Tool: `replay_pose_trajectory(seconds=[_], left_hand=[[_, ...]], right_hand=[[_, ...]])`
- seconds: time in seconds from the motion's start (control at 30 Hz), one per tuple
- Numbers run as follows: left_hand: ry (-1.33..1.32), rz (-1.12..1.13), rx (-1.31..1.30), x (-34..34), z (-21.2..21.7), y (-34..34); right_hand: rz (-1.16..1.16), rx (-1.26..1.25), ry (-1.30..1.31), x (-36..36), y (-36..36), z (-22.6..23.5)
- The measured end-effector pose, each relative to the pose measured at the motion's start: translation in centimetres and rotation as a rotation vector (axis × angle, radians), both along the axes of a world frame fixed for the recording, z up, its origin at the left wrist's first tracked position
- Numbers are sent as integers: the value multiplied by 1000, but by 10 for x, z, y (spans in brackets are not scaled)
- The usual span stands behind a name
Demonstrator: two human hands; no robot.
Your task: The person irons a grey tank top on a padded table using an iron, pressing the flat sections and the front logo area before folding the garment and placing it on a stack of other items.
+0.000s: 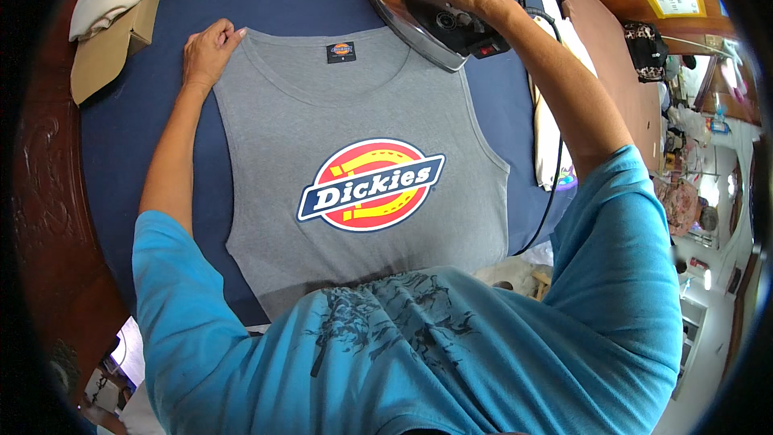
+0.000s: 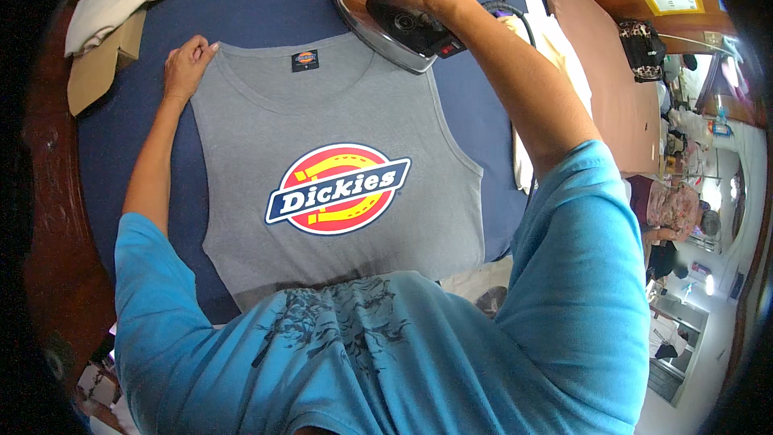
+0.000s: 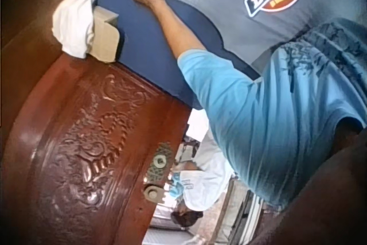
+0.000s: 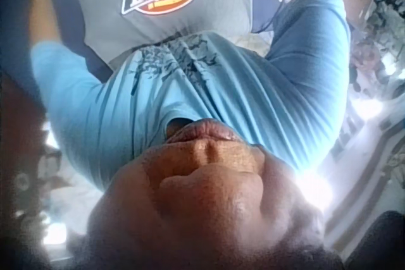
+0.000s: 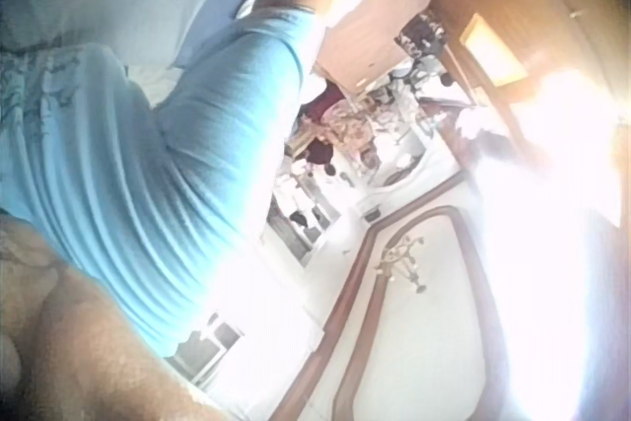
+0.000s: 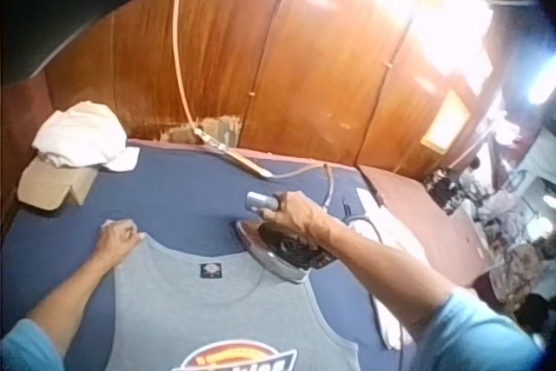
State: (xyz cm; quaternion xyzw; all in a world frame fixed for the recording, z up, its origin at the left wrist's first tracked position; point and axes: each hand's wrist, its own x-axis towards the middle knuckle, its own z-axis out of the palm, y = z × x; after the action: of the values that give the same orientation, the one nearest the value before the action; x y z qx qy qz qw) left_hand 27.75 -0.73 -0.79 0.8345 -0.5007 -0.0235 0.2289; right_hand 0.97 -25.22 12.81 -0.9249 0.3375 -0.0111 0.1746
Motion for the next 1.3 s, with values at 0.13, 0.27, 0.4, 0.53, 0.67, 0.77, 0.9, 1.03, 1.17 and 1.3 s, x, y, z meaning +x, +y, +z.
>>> replay_pose_trajectory(seconds=[0.13,0.27,0.4,0.53,0.67,0.77,0.9,1.03,1.17,1.3], left_hand=[[35,29,17,-2,3,-4],[3,20,-4,2,0,2],[35,49,14,-2,7,3],[19,-1,-30,-1,1,-3],[189,37,63,3,10,0],[275,97,61,0,21,17],[20,178,-106,-36,25,98],[85,407,-143,-126,30,214],[228,831,-123,-231,15,289],[110,907,-17,-288,32,299]], right_hand=[[-40,-40,18,7,-18,-5],[77,-53,-40,-1,-8,-16],[-86,-79,26,12,-22,-3],[-78,-245,-112,-11,-90,-19],[-125,-241,-111,-63,-101,11],[-233,-172,-55,-118,-99,25],[-363,-143,-25,-210,-114,11],[-382,56,-177,-314,-177,-21],[-310,10,-210,-345,-199,-24],[-241,-893,294,-272,-83,-25]])
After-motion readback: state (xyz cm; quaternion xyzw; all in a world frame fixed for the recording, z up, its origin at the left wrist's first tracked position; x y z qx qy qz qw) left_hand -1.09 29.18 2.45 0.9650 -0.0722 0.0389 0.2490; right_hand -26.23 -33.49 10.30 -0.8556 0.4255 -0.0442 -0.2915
